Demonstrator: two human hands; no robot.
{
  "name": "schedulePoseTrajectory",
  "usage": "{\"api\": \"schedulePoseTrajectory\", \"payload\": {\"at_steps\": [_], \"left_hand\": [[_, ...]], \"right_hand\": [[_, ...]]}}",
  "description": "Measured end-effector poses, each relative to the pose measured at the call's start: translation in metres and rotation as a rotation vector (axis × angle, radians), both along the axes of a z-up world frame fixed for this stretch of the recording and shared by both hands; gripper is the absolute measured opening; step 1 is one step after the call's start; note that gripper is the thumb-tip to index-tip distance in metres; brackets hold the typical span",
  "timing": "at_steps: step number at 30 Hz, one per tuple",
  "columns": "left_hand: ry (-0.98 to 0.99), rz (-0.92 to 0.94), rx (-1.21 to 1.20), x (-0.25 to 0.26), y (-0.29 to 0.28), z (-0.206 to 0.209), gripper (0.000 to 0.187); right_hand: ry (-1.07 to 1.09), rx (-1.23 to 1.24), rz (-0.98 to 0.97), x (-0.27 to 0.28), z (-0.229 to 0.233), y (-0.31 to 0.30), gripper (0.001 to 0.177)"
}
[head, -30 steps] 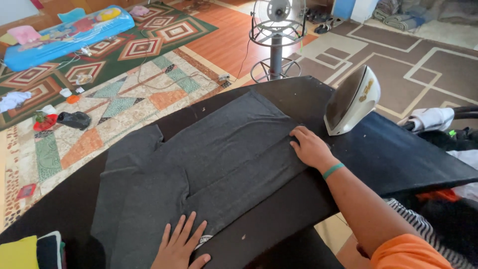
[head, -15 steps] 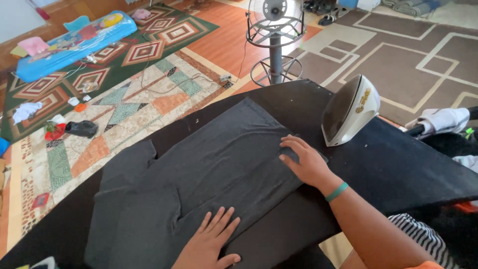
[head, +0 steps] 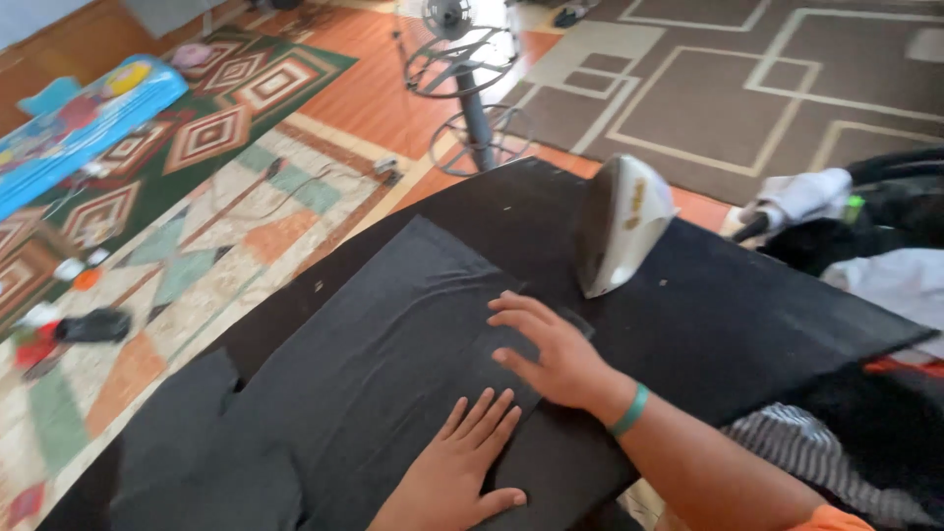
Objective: The person irons a dark gray t-shirt on a black ironing board. They smooth the fabric with their hands, then use a white electric iron to press the shirt, moving it across the body and sleeves. The person adjusts the shirt's position multiple times to ensure even ironing.
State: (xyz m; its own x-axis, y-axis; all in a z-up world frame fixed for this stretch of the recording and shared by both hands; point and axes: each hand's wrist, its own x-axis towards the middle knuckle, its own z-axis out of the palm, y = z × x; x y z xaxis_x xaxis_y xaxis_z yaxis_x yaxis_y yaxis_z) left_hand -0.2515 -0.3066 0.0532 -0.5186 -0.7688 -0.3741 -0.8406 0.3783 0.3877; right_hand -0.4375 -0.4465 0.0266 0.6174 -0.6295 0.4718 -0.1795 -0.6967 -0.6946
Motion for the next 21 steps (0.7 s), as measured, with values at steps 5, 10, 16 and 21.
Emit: {"api": "schedulePoseTrajectory", "payload": {"at_steps": [5, 10, 16, 21], "left_hand": [[-0.033, -0.022, 0.02, -0.023, -0.041, -0.019, 0.095], [0.086, -0.042, -0.146, -0.043, -0.06, -0.027, 0.09], [0.111, -0.038, -0.102, -0.066, -0.082, -0.036, 0.088], [0.087, 0.013, -0.241, -0.088, -0.08, -0.056, 0.091]], "right_hand": [[-0.092, 0.09, 0.05, -0.011, 0.011, 0.005, 0.035], [-0.211, 0.086, 0.031, -0.014, 0.016, 0.01, 0.035], [-0.577, -0.3, 0.001, -0.02, 0.008, 0.003, 0.03], [-0.902, -0.496, -0.213, -0.037, 0.022, -0.01, 0.027]]}}
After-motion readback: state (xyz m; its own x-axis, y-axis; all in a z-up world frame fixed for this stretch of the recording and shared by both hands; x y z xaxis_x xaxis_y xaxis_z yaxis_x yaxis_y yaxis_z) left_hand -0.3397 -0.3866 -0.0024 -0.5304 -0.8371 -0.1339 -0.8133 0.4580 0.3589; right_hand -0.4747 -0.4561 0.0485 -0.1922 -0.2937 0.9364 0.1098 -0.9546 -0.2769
